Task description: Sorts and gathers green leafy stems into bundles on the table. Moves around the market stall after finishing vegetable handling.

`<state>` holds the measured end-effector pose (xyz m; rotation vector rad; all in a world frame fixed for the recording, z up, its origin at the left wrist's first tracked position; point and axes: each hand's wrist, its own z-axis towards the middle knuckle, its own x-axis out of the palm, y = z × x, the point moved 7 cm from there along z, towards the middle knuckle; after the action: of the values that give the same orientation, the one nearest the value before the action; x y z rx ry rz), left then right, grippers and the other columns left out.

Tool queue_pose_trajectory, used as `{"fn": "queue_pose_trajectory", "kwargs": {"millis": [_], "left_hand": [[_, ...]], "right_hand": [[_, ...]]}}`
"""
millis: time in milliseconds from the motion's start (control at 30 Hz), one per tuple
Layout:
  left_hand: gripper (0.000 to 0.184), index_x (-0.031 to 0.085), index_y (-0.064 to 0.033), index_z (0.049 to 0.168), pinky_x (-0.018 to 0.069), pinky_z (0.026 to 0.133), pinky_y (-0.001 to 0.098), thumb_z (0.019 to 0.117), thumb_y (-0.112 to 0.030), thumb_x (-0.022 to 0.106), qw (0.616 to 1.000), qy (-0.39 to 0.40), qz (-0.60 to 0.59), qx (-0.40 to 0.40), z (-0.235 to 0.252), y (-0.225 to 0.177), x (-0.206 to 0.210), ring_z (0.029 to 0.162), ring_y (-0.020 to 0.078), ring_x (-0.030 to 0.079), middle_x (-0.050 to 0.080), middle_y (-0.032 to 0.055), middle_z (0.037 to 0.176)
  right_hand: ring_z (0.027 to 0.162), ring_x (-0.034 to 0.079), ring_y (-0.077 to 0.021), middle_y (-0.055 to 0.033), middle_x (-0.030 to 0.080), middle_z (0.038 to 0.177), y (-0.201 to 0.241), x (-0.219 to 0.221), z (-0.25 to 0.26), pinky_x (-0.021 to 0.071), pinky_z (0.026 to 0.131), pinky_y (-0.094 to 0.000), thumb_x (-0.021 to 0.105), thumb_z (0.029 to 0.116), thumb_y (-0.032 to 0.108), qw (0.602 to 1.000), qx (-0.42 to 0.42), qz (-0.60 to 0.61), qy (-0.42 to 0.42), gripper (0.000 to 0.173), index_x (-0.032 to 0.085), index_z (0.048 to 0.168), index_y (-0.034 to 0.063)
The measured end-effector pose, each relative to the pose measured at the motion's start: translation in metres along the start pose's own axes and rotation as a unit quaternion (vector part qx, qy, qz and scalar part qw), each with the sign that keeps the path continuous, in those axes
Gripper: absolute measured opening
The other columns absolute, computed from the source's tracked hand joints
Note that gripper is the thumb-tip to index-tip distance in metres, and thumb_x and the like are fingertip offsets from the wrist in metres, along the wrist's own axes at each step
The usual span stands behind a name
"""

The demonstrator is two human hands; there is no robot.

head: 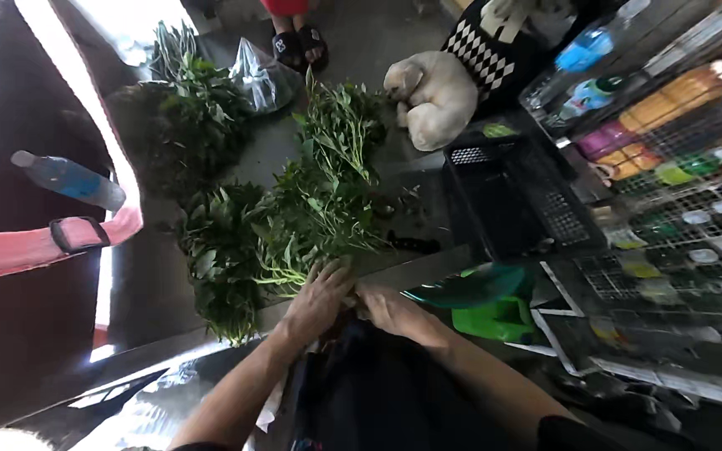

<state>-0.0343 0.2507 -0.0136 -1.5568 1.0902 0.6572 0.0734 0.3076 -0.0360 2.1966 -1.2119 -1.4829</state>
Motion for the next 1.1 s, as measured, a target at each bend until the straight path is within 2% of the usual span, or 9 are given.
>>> {"fn": "queue_pose_trajectory", "kwargs": {"millis": [100, 200, 300, 433, 600, 767, 867, 967, 1100], "left_hand": [[0.033, 0.061, -0.0042, 0.131, 0.014, 0.124, 0.0632, 0.1057, -0.025, 0.054, 0.996, 0.089, 0.021, 0.004, 0.016, 0.012, 0.01, 0.141, 0.0326, 0.048, 0.063, 0.0146, 0.136], [0.033, 0.06, -0.0004, 0.127, 0.0181, 0.125, 0.0571, 0.1076, -0.024, 0.048, 0.997, 0.077, -0.005, -0.023, 0.021, 0.02, 0.001, 0.129, 0.0334, 0.058, 0.066, 0.0189, 0.125], [0.035, 0.062, 0.0029, 0.125, 0.0301, 0.122, 0.052, 0.1074, -0.024, 0.049, 0.994, -0.043, -0.048, -0.093, 0.012, 0.033, -0.039, 0.125, 0.035, 0.061, 0.067, 0.0213, 0.121], [0.031, 0.065, 0.0021, 0.119, 0.0488, 0.104, 0.0549, 0.106, -0.023, 0.054, 0.954, -0.227, -0.08, -0.178, -0.032, 0.044, -0.094, 0.116, 0.037, 0.064, 0.067, 0.0214, 0.117], [0.036, 0.063, 0.0049, 0.116, 0.0541, 0.101, 0.0432, 0.1051, -0.026, 0.049, 0.881, -0.437, -0.075, -0.164, -0.108, 0.027, -0.111, 0.107, 0.0224, 0.069, 0.071, 0.0166, 0.106], [0.044, 0.055, 0.013, 0.12, 0.0573, 0.082, 0.0252, 0.1086, -0.028, 0.045, 0.786, -0.562, -0.108, -0.234, -0.171, 0.019, -0.089, 0.086, 0.0025, 0.066, 0.069, 0.0089, 0.097], [0.048, 0.052, 0.0134, 0.123, 0.0562, 0.092, 0.0283, 0.1096, -0.032, 0.045, 0.753, -0.605, -0.107, -0.237, -0.197, 0.01, -0.08, 0.094, 0.0021, 0.066, 0.068, 0.0041, 0.099], [0.033, 0.058, -0.0054, 0.115, 0.0495, 0.108, 0.0364, 0.1094, -0.035, 0.046, 0.738, -0.633, -0.105, -0.211, -0.21, 0.002, -0.086, 0.098, 0.0008, 0.066, 0.066, -0.0096, 0.092], [0.028, 0.059, -0.0117, 0.113, 0.0485, 0.109, 0.0355, 0.1099, -0.035, 0.044, 0.748, -0.624, -0.104, -0.199, -0.212, -0.005, -0.099, 0.096, -0.0009, 0.065, 0.065, -0.0137, 0.09]], "right_hand": [[0.12, 0.064, -0.0367, -0.0239, 0.066, 0.125, 0.0, -0.011, -0.001, 0.0498, 0.106, -0.0499, 0.046, 0.1095, 0.022, 0.997, -0.068, -0.02, -0.037, 0.037, 0.057, 0.134, -0.0025], [0.117, 0.064, -0.0309, -0.0203, 0.065, 0.125, -0.016, -0.033, 0.002, 0.05, 0.106, -0.0439, 0.053, 0.1069, 0.03, 0.989, -0.076, 0.07, -0.105, 0.039, 0.064, 0.133, 0.0022], [0.118, 0.064, -0.0269, -0.0191, 0.065, 0.128, -0.051, -0.062, 0.009, 0.0509, 0.106, -0.0398, 0.06, 0.1029, 0.03, 0.97, -0.029, 0.144, -0.192, 0.042, 0.064, 0.135, 0.0037], [0.127, 0.06, -0.0331, -0.0201, 0.061, 0.136, -0.103, -0.07, 0.034, 0.0472, 0.111, -0.0459, 0.059, 0.1032, 0.023, 0.971, 0.096, 0.045, -0.215, 0.04, 0.061, 0.139, 0.0051], [0.14, 0.045, -0.0426, -0.0255, 0.053, 0.146, -0.114, -0.055, 0.067, 0.0347, 0.117, -0.0572, 0.067, 0.0979, 0.036, 0.98, 0.136, -0.033, -0.144, 0.055, 0.058, 0.141, 0.0041], [0.131, 0.057, -0.0373, -0.0237, 0.062, 0.136, -0.075, -0.039, 0.08, 0.0433, 0.112, -0.0529, 0.051, 0.1075, 0.031, 0.993, 0.114, 0.009, -0.021, 0.044, 0.06, 0.136, -0.0003], [0.126, 0.06, -0.0363, -0.0237, 0.063, 0.132, -0.047, -0.032, 0.088, 0.0455, 0.108, -0.0527, 0.049, 0.1087, 0.031, 0.99, 0.116, 0.075, 0.037, 0.042, 0.061, 0.135, -0.0001], [0.115, 0.065, -0.0339, -0.0227, 0.066, 0.124, -0.02, -0.022, 0.099, 0.0489, 0.103, -0.0509, 0.052, 0.1078, 0.031, 0.983, 0.07, 0.16, 0.049, 0.041, 0.062, 0.132, -0.0002], [0.135, 0.054, -0.0321, -0.0218, 0.054, 0.147, 0.004, -0.015, 0.1, 0.0413, 0.116, -0.0462, 0.057, 0.1057, 0.033, 0.982, -0.026, 0.155, 0.104, 0.055, 0.049, 0.15, 0.0011]]}}
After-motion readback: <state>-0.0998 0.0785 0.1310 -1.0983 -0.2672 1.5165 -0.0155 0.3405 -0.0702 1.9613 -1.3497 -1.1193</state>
